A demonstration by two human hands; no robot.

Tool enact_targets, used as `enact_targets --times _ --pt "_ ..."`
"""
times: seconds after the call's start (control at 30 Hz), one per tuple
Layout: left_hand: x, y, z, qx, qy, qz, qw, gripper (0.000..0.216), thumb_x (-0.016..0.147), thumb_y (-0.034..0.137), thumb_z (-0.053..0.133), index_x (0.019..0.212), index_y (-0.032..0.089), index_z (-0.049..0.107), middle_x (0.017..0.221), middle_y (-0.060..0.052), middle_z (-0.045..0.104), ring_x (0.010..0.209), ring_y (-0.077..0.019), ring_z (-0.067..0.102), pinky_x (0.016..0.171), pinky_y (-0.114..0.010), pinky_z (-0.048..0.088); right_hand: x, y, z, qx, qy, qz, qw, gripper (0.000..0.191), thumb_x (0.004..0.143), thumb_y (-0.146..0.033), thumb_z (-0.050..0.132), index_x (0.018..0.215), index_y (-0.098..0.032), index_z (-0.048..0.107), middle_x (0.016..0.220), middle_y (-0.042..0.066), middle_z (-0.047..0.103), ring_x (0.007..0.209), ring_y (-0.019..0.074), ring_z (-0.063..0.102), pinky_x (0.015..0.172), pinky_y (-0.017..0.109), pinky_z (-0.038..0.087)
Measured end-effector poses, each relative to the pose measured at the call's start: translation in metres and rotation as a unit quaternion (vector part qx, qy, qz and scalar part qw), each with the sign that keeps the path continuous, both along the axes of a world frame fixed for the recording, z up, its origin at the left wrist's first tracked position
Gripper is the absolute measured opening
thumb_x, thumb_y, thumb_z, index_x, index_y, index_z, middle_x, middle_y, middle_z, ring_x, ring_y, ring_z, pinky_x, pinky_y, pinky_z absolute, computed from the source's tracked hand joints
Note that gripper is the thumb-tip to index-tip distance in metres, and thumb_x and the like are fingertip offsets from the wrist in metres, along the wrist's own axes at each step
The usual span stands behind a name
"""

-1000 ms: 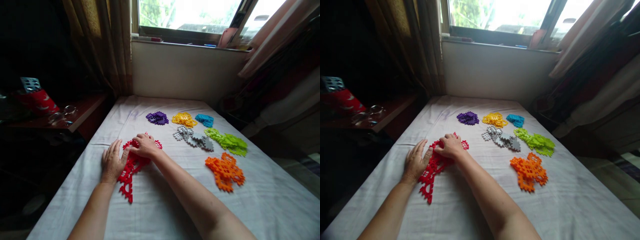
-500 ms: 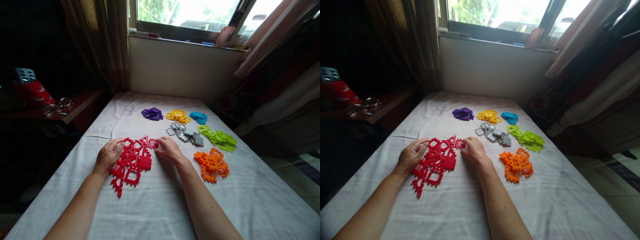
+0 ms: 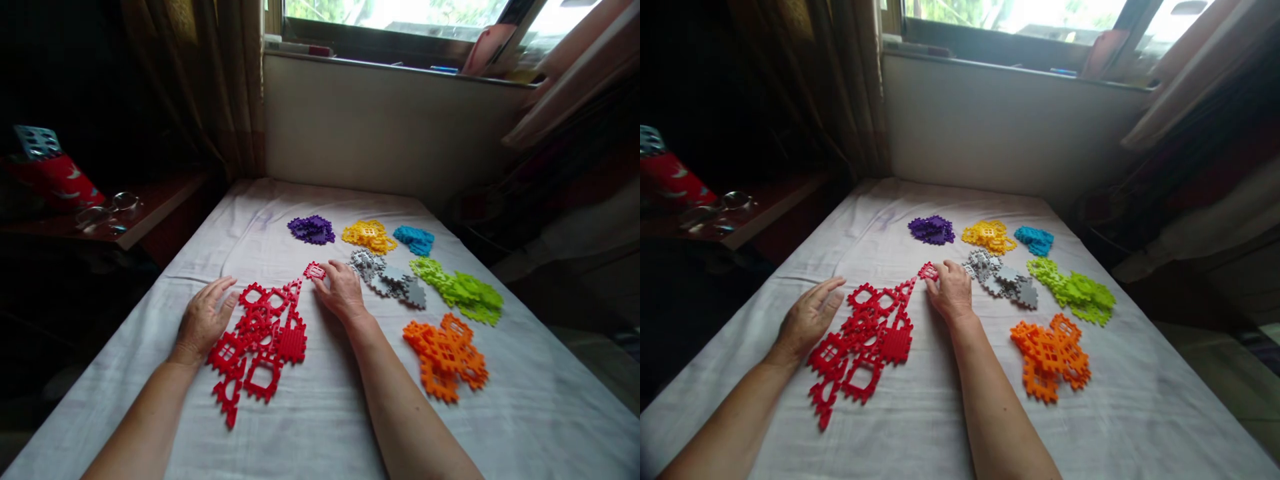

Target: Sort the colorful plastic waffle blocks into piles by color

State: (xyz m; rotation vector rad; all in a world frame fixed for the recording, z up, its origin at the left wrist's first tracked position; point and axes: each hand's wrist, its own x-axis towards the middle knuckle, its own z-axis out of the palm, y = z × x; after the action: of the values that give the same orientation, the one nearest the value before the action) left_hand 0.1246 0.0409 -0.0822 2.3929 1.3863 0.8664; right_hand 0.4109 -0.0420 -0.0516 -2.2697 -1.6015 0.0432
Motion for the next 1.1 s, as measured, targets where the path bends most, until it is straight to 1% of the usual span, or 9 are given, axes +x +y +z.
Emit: enact_targets --times 0.1,0.17,0.27,0.4,0.6,0.7,0.83,1.0,1.1 --pt "0.003 -0.003 -0.005 -0.007 0.106 -0.044 0.993 0.054 0.090 0.057 0.044 0.133 0.029 0.062 0.144 -0.008 0.058 0.140 -0.0292 0.046 0.118 -0.053 0.029 -0.010 0.001 0.007 -0.019 0.003 0.081 0.997 0.044 0.089 -0.021 0.053 0.130 -0.032 0.065 0.149 0.007 0.050 0.135 0.0276 0.045 0.109 0.044 0.038" --pt "0.004 -0.005 -0.006 -0.021 0.144 -0.059 0.988 0.052 0.091 0.057 0.042 0.134 0.034 0.061 0.147 -0.005 0.056 0.143 -0.0303 0.041 0.118 -0.057 0.024 -0.018 0.002 0.011 -0.053 -0.002 0.134 0.990 0.048 0.088 -0.017 0.052 0.131 -0.034 0.064 0.155 0.006 0.045 0.144 0.0284 0.035 0.111 0.047 0.034" --pt "0.004 -0.006 -0.004 -0.033 0.144 -0.067 0.987 0.049 0.093 0.057 0.038 0.129 0.037 0.065 0.146 -0.004 0.057 0.143 -0.0300 0.041 0.118 -0.057 0.024 -0.026 0.002 0.013 -0.090 -0.006 0.160 0.983 0.042 0.090 -0.022 0.052 0.129 -0.032 0.065 0.157 0.008 0.042 0.149 0.0310 0.027 0.113 0.052 0.030" --pt "0.003 -0.006 0.001 -0.035 0.116 -0.069 0.990 0.048 0.092 0.058 0.040 0.122 0.035 0.069 0.140 -0.004 0.063 0.140 -0.0291 0.045 0.118 -0.055 0.027 -0.021 -0.001 0.014 -0.086 0.001 0.169 0.982 0.028 0.085 -0.025 0.062 0.112 -0.027 0.071 0.154 0.009 0.045 0.150 0.0323 0.024 0.115 0.054 0.026" --pt "0.004 -0.007 0.001 -0.004 0.079 -0.061 0.995 0.044 0.089 0.060 0.045 0.106 0.030 0.073 0.126 -0.005 0.071 0.132 -0.0285 0.054 0.116 -0.052 0.032 0.013 -0.007 0.022 -0.030 0.046 0.156 0.986 0.007 0.081 -0.027 0.071 0.087 -0.025 0.073 0.138 0.007 0.061 0.144 0.0320 0.035 0.114 0.053 0.029" --pt "0.005 -0.006 0.000 0.011 0.086 -0.057 0.995 0.047 0.090 0.057 0.044 0.115 0.027 0.070 0.132 -0.007 0.068 0.133 -0.0282 0.053 0.117 -0.051 0.032 0.028 -0.008 0.019 0.008 0.083 0.103 0.991 0.007 0.083 -0.028 0.068 0.084 -0.024 0.074 0.126 0.007 0.068 0.134 0.0280 0.047 0.112 0.049 0.033" --pt "0.006 -0.007 0.000 -0.001 0.138 -0.041 0.990 0.051 0.092 0.052 0.040 0.129 0.027 0.065 0.143 -0.008 0.059 0.141 -0.0313 0.045 0.117 -0.056 0.028 0.034 -0.008 0.012 -0.003 0.084 0.022 0.996 0.012 0.085 -0.029 0.066 0.084 -0.024 0.076 0.127 0.008 0.067 0.135 0.0306 0.045 0.110 0.051 0.034" --pt "0.007 -0.010 0.002 -0.007 0.142 -0.036 0.989 0.044 0.093 0.048 0.039 0.122 0.031 0.068 0.143 -0.005 0.060 0.142 -0.0297 0.044 0.117 -0.056 0.028 0.023 -0.006 0.015 0.004 0.054 -0.025 0.998 0.026 0.088 -0.027 0.062 0.110 -0.024 0.075 0.135 0.010 0.063 0.131 0.0305 0.049 0.104 0.048 0.040" --pt "0.008 -0.010 0.003 -0.012 0.119 -0.042 0.992 0.039 0.090 0.047 0.046 0.115 0.031 0.070 0.140 -0.005 0.062 0.140 -0.0298 0.045 0.117 -0.056 0.028 -0.001 -0.003 0.023 0.002 0.065 0.051 0.997 0.028 0.089 -0.027 0.061 0.113 -0.024 0.074 0.128 0.008 0.068 0.120 0.0254 0.057 0.101 0.040 0.043"
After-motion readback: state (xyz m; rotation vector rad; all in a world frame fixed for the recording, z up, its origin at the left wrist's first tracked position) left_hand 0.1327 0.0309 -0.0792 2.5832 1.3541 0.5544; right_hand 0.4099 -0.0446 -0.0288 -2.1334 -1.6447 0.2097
